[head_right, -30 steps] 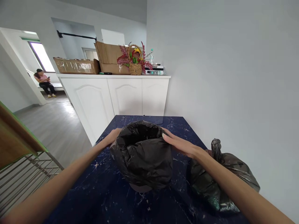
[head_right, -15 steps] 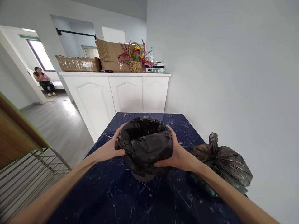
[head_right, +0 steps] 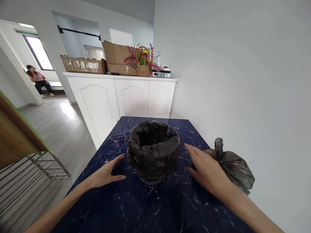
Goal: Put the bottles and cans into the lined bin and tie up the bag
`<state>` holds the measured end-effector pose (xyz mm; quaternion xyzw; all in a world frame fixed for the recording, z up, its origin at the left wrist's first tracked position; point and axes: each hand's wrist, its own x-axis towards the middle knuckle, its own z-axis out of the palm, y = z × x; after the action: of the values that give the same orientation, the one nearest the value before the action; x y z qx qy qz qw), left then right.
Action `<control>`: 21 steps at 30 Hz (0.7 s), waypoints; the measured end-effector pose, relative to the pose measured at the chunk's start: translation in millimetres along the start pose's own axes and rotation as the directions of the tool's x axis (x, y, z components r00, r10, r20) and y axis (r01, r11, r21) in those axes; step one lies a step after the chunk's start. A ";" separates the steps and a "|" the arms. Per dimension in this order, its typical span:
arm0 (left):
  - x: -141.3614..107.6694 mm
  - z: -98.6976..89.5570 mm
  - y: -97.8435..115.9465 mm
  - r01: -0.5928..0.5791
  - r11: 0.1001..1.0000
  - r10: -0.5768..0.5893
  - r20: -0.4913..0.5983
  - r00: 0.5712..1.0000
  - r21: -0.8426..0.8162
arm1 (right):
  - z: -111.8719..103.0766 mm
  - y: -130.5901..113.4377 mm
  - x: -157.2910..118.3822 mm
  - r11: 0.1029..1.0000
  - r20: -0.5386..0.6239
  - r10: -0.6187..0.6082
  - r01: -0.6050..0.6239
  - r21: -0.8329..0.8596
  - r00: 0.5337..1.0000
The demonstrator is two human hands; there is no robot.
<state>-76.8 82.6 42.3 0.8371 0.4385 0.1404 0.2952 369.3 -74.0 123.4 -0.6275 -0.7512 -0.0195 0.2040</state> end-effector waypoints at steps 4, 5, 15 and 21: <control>-4.3 14.7 -13.1 0.037 0.999 -0.033 -0.170 0.985 0.025 | -55.9 -56.6 20.7 0.986 -0.219 -0.168 0.159 -0.058 0.961; -4.2 18.7 -14.8 0.033 0.999 -0.028 -0.192 0.981 0.025 | -59.7 -69.6 28.9 0.973 -0.195 -0.233 0.228 -0.044 0.953; -13.0 41.1 -28.8 -0.104 0.982 0.143 -0.257 0.956 0.159 | -46.9 -62.6 97.2 0.928 0.270 -0.259 0.317 -0.198 0.927; -11.9 43.7 -28.6 -0.125 0.961 0.190 -0.261 0.947 0.247 | -50.2 24.9 133.0 0.932 0.216 0.051 0.031 -0.360 0.975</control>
<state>-80.7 69.3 -9.5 0.8693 0.4207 0.2303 0.1198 390.0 41.3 207.8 -0.6562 -0.7497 -0.0862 0.0005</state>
